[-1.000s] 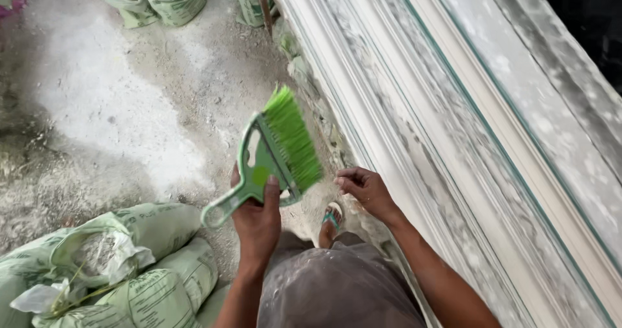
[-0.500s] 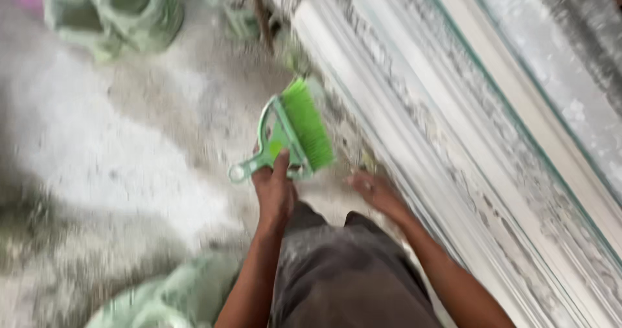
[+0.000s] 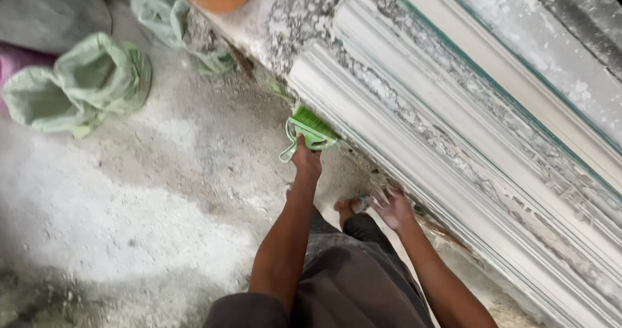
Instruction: The person scrapes excess plaster from decorative molding strips using a putty knife and then brushes the dust away with a hand brush.
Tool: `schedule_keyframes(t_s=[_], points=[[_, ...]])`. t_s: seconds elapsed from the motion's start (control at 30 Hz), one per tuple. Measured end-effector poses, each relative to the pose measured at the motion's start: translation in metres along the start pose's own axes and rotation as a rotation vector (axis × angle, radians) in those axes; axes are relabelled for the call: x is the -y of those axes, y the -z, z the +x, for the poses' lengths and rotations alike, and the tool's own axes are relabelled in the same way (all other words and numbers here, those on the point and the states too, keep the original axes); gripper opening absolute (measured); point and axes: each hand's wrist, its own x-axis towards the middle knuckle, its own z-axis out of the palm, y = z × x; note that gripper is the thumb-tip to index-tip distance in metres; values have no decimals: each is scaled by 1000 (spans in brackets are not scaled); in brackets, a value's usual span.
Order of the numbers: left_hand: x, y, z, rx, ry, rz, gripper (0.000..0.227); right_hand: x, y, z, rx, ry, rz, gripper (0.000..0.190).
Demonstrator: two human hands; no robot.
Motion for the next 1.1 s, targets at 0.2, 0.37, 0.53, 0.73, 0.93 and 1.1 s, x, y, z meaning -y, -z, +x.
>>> schedule_keyframes(t_s=[0.2,0.37,0.53,0.73,0.93,1.1], points=[[-59,-18,13,179,-53,85,36,-6,-20,12,11,42,359,12],[-107,0,3,306,-63,98,31,-15,-39,-6,39,-50,-136,5],[-169,0,-56,371,-66,310,28,-8,-114,-69,262,390,-1050,47],[-146,-21,-103,623,-53,542,36,24,-172,-118,634,300,-656,90],[-101,-82,-156,1115,-387,1134,49,80,-176,-137,646,582,-426,45],[-1,-143,-232,1180,-375,937,37,148,-154,-142,516,741,-163,31]])
